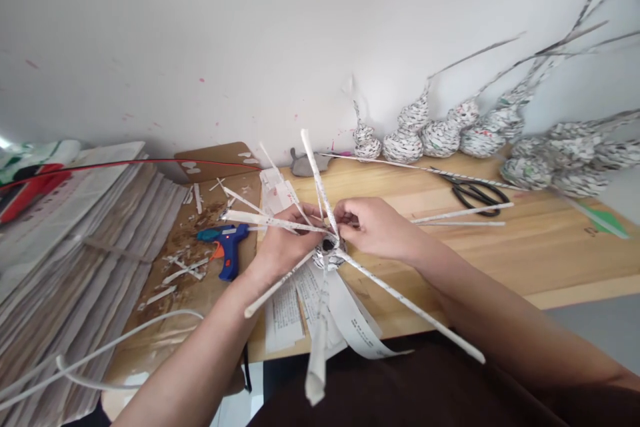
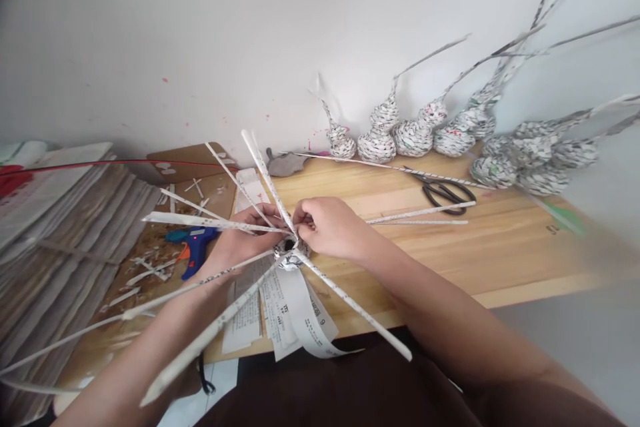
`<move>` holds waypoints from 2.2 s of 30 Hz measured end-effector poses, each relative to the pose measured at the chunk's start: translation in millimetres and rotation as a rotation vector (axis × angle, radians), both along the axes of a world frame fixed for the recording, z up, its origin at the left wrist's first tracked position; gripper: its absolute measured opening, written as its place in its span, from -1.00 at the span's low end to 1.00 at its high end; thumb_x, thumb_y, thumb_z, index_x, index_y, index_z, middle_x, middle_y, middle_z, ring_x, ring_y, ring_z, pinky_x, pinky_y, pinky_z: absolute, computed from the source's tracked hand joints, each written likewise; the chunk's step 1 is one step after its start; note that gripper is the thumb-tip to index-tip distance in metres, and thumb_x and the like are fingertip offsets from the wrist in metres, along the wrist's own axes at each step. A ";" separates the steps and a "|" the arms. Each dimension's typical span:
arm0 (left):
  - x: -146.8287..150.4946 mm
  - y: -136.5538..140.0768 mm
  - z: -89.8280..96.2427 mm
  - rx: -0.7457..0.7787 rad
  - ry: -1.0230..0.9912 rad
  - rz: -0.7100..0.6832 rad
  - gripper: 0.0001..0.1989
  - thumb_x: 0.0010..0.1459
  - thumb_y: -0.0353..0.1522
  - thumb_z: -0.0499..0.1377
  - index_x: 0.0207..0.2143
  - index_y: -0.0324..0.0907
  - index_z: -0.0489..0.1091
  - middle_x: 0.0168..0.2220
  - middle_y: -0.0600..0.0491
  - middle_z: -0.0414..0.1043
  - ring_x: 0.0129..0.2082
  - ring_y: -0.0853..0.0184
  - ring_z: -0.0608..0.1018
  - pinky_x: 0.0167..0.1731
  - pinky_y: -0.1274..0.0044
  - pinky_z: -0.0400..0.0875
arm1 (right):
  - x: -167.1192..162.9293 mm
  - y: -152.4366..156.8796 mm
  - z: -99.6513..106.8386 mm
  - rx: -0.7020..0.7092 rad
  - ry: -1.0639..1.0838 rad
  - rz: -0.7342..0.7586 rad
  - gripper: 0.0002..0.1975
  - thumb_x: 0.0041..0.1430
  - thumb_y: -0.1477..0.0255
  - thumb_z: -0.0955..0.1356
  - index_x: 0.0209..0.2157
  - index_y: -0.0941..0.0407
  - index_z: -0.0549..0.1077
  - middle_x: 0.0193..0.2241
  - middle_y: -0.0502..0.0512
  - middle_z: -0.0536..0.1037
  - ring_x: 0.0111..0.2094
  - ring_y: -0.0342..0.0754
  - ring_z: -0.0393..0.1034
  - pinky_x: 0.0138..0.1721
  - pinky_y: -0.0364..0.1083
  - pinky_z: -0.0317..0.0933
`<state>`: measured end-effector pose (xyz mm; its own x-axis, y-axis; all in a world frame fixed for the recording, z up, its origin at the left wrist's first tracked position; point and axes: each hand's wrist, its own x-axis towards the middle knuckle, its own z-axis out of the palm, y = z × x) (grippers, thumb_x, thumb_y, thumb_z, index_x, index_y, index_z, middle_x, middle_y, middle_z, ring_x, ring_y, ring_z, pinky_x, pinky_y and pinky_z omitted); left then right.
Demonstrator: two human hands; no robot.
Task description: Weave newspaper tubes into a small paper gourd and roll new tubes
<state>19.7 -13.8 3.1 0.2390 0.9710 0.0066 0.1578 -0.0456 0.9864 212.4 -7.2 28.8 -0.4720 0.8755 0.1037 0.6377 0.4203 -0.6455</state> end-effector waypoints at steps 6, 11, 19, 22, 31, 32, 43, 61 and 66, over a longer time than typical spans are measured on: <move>-1.8 -0.4 3.8 0.003 0.108 -0.057 -0.80 0.02 -0.33 0.27 -0.30 -0.26 0.54 -0.33 -0.04 0.60 -0.32 0.23 0.60 -0.27 0.47 0.45 | 1.0 -4.0 3.4 0.204 -0.046 0.072 -0.82 0.03 0.66 0.27 -0.35 0.14 0.42 -0.40 0.05 0.51 -0.40 -0.12 0.31 -0.37 -0.16 0.06; -5.8 2.2 -1.9 -0.011 0.134 -0.043 -0.83 0.01 -0.31 0.27 -0.37 -0.25 0.52 -0.40 -0.01 0.57 -0.41 0.31 0.56 -0.39 0.53 0.40 | 5.0 -2.2 5.6 0.244 -0.108 0.090 -0.83 0.06 0.66 0.27 -0.44 0.13 0.40 -0.48 0.01 0.44 -0.45 -0.13 0.25 -0.40 -0.14 0.00; -2.3 0.3 -0.2 -0.053 0.088 -0.062 -0.85 0.00 -0.33 0.27 -0.39 -0.24 0.48 -0.45 0.03 0.53 -0.46 0.35 0.52 -0.43 0.55 0.36 | 2.4 -4.5 6.6 0.331 -0.208 0.042 -0.87 0.18 0.53 0.30 -0.45 0.13 0.41 -0.48 0.07 0.44 -0.40 -0.06 0.28 -0.34 -0.09 0.04; -0.2 -0.7 3.7 -0.080 0.058 -0.066 -0.82 -0.01 -0.31 0.28 -0.39 -0.26 0.48 -0.45 0.02 0.53 -0.45 0.34 0.51 -0.40 0.52 0.38 | 0.9 -4.2 7.3 0.358 -0.225 0.056 -0.87 0.18 0.54 0.30 -0.44 0.14 0.42 -0.48 0.09 0.46 -0.40 -0.04 0.28 -0.32 -0.07 0.06; 3.2 -5.4 2.8 -0.047 0.041 0.048 -0.82 -0.10 -0.31 0.32 -0.48 -0.22 0.42 -0.53 0.10 0.43 -0.52 0.40 0.43 -0.50 0.57 0.31 | -3.4 -8.4 11.5 0.221 0.155 0.109 -0.85 0.24 0.42 0.35 -0.35 0.11 0.56 -0.43 0.05 0.58 -0.33 -0.09 0.41 -0.27 -0.12 0.19; 3.2 -5.6 2.0 -0.070 0.005 0.058 -0.79 -0.13 -0.29 0.34 -0.49 -0.21 0.41 -0.55 0.11 0.42 -0.54 0.41 0.42 -0.51 0.58 0.30 | -3.9 -10.1 12.0 0.154 0.193 0.113 -0.86 0.24 0.40 0.35 -0.32 0.11 0.57 -0.41 0.05 0.59 -0.34 -0.10 0.43 -0.29 -0.13 0.20; 4.7 3.7 -1.0 -0.164 -0.029 0.064 -0.61 -0.26 -0.13 0.40 -0.56 -0.22 0.36 -0.65 0.15 0.37 -0.65 0.48 0.36 -0.62 0.63 0.21 | 2.7 -7.8 12.3 -0.115 0.259 0.122 -0.85 0.14 0.46 0.39 -0.23 0.08 0.58 -0.35 0.02 0.63 -0.38 -0.13 0.50 -0.33 -0.16 0.27; 6.7 -2.0 -2.3 -0.187 -0.157 0.073 -0.75 -0.16 -0.30 0.37 -0.49 -0.24 0.40 -0.56 0.11 0.45 -0.56 0.43 0.44 -0.49 0.58 0.29 | -11.2 -9.7 -7.1 0.144 0.131 -0.097 -0.90 0.11 0.55 0.28 -0.33 0.08 0.35 -0.53 -0.06 0.45 -0.54 -0.16 0.31 -0.47 -0.18 0.07; 5.1 -1.0 -5.0 -0.168 -0.136 0.041 -0.77 -0.05 -0.27 0.31 -0.53 -0.23 0.38 -0.62 0.16 0.36 -0.61 0.47 0.37 -0.55 0.60 0.20 | -13.4 -7.1 -11.4 0.132 0.196 -0.070 -0.90 0.13 0.55 0.26 -0.33 0.08 0.33 -0.54 -0.08 0.44 -0.55 -0.18 0.30 -0.46 -0.20 0.11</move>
